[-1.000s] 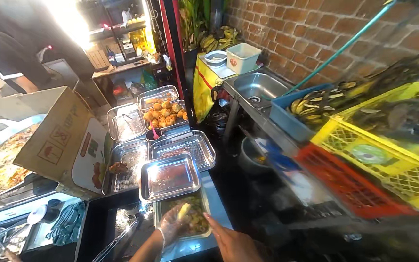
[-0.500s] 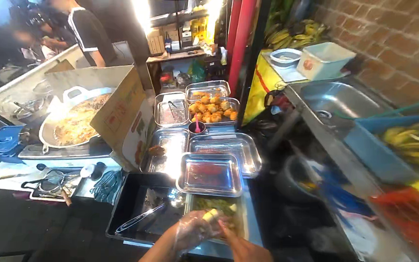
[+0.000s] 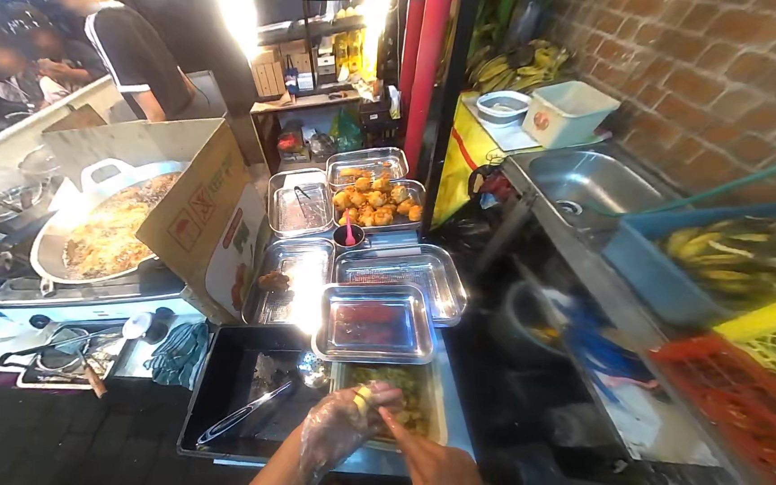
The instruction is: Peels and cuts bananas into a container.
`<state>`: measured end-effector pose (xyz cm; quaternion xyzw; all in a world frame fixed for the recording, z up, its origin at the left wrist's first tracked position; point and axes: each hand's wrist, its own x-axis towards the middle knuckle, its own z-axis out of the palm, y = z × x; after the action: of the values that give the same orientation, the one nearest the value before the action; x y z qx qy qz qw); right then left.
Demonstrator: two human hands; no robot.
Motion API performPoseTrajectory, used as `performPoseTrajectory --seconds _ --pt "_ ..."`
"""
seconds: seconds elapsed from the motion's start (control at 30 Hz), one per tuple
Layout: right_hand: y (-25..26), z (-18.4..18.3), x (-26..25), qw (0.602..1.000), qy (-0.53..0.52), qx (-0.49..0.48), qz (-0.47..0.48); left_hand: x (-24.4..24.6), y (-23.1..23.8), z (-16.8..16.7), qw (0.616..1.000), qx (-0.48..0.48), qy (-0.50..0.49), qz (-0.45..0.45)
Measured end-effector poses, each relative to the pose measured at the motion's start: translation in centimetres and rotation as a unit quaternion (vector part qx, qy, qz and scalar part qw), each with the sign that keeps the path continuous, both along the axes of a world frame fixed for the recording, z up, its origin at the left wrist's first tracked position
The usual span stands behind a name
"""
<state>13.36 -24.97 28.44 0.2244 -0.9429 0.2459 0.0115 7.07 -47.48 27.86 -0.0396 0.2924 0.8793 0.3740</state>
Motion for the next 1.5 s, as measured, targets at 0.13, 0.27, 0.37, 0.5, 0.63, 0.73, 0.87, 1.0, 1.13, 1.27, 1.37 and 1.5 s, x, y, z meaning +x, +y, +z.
performPoseTrajectory --seconds 0.13,0.27,0.37,0.5,0.63,0.73,0.87,1.0,1.13,1.27,1.37,1.5 --pt "0.3 -0.9 -0.3 1.000 -0.001 0.017 0.004 0.4 0.1 -1.0 1.000 0.013 0.002 0.027" --pt "0.3 -0.1 0.0 0.999 -0.009 -0.032 0.005 0.4 0.1 -1.4 0.999 -0.019 0.000 0.042" --pt "0.2 0.1 0.2 0.999 -0.009 -0.034 0.025 0.2 0.3 -0.8 0.998 -0.017 0.028 0.049" --pt "0.8 -0.4 -0.2 0.998 -0.035 -0.021 0.043 0.4 0.9 -1.1 0.996 0.043 0.055 0.062" --pt "2.0 0.1 0.1 0.996 -0.053 -0.053 0.042 0.5 0.6 -0.2 0.990 -0.071 0.034 0.118" --pt "3.8 1.1 -0.1 0.987 -0.159 0.002 0.006 -0.1 0.1 0.9 0.933 -0.333 0.106 0.084" --pt "6.0 0.4 -0.9 0.981 -0.186 -0.042 -0.048 -2.5 2.6 1.4 0.925 -0.333 -0.075 0.169" --pt "7.5 0.2 -1.5 0.968 -0.206 -0.107 -0.092 -6.5 5.4 0.3 0.885 -0.339 -0.164 0.275" --pt "7.8 0.9 -1.3 0.965 -0.179 -0.166 -0.099 -6.2 4.5 0.2 0.812 -0.468 -0.098 0.335" --pt "3.2 2.9 -1.6 0.946 -0.216 -0.240 -0.033 0.4 0.3 3.7 0.803 -0.357 -0.083 0.469" --pt "-2.3 3.6 -2.5 0.918 -0.294 -0.258 0.067 5.2 -4.0 3.9 0.770 -0.344 -0.073 0.532" --pt "-8.1 2.9 -4.3 0.871 -0.412 -0.248 0.097 7.6 -9.1 2.3 0.758 -0.357 -0.135 0.530"
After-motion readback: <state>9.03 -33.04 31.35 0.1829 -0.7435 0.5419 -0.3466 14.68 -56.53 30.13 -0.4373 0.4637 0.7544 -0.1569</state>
